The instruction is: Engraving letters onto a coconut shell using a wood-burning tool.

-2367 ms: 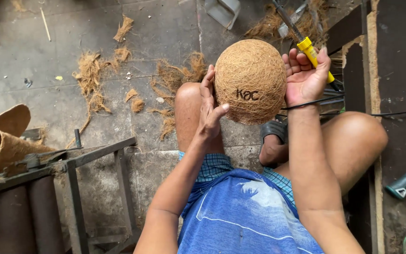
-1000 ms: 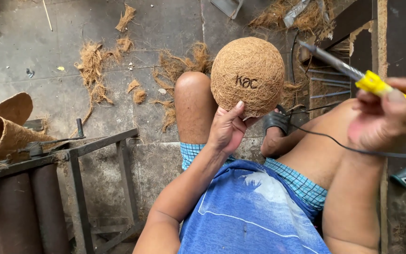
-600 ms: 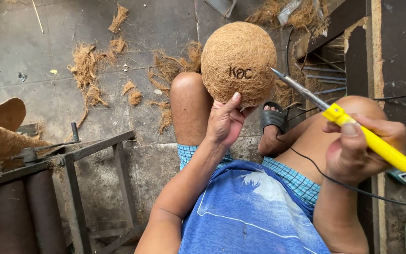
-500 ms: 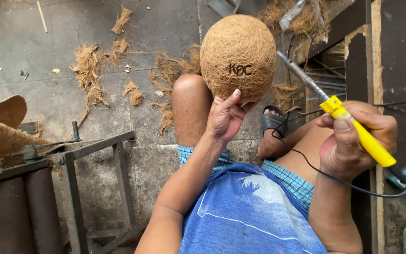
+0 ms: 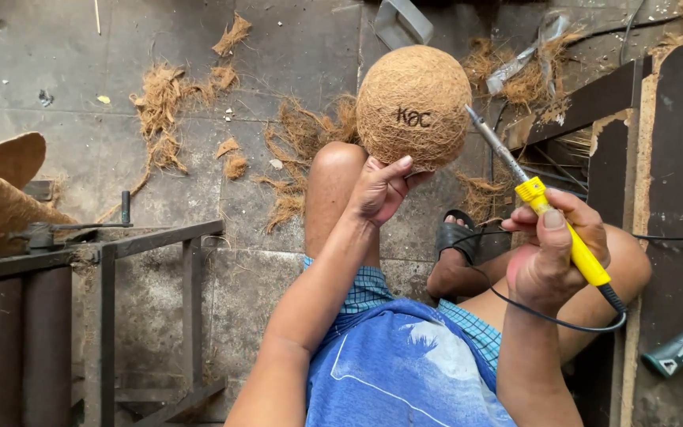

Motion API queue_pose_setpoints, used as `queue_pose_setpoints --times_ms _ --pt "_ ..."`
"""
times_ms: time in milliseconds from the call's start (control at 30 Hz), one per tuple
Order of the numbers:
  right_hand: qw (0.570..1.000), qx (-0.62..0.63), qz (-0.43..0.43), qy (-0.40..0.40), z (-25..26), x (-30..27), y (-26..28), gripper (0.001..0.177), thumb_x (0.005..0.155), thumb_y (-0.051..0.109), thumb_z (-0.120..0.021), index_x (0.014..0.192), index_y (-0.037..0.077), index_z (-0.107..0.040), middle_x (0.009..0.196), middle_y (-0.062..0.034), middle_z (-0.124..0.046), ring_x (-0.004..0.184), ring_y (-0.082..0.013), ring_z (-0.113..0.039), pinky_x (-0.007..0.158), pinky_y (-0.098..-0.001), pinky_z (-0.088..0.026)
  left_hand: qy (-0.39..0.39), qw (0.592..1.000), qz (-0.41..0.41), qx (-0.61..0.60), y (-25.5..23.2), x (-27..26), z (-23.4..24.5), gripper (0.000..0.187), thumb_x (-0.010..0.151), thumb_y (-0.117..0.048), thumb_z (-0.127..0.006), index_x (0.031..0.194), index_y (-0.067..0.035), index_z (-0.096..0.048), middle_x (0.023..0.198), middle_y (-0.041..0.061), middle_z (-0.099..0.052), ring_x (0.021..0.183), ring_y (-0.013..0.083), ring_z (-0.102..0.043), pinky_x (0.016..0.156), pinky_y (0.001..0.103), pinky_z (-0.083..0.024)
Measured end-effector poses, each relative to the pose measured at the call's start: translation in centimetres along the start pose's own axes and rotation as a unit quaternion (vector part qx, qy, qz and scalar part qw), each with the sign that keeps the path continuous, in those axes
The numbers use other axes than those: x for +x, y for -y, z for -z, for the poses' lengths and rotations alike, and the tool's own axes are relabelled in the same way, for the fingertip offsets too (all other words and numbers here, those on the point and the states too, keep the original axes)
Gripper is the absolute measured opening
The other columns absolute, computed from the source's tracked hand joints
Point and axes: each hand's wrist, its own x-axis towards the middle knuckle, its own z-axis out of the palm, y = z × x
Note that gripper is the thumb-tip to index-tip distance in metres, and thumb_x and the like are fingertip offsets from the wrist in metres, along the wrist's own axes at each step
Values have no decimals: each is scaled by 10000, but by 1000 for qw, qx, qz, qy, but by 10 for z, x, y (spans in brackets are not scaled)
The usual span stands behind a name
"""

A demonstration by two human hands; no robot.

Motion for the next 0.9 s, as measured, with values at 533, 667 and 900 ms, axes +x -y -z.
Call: queue_pose_setpoints --times_ms 533,667,900 --pt "979 -147 137 35 -22 -21 9 109 951 -11 -601 1013 -96 -571 845 -244 -615 657 -307 -686 606 -344 -611 -6 1000 -20 -16 4 -7 -3 529 864 49 -722 1349 -25 -525 1276 168 -654 1155 347 -638 943 526 -568" --pt "966 -185 173 39 -24 -22 10 140 956 29 -630 1025 -86 -593 856 -238 -645 686 -310 -709 611 -313 -594 2 1000 -18 -16 5 -7 1 497 878 53 -710 1338 -54 -551 1285 152 -654 1169 338 -631 950 527 -559" --pt "956 -139 243 86 -16 -12 -8 146 946 -13 -668 992 -133 -600 804 -265 -642 642 -320 -694 639 -383 -598 -12 999 -25 -37 3 -7 -12 427 872 80 -696 1265 -64 -615 1205 176 -684 1088 356 -668 909 539 -581"
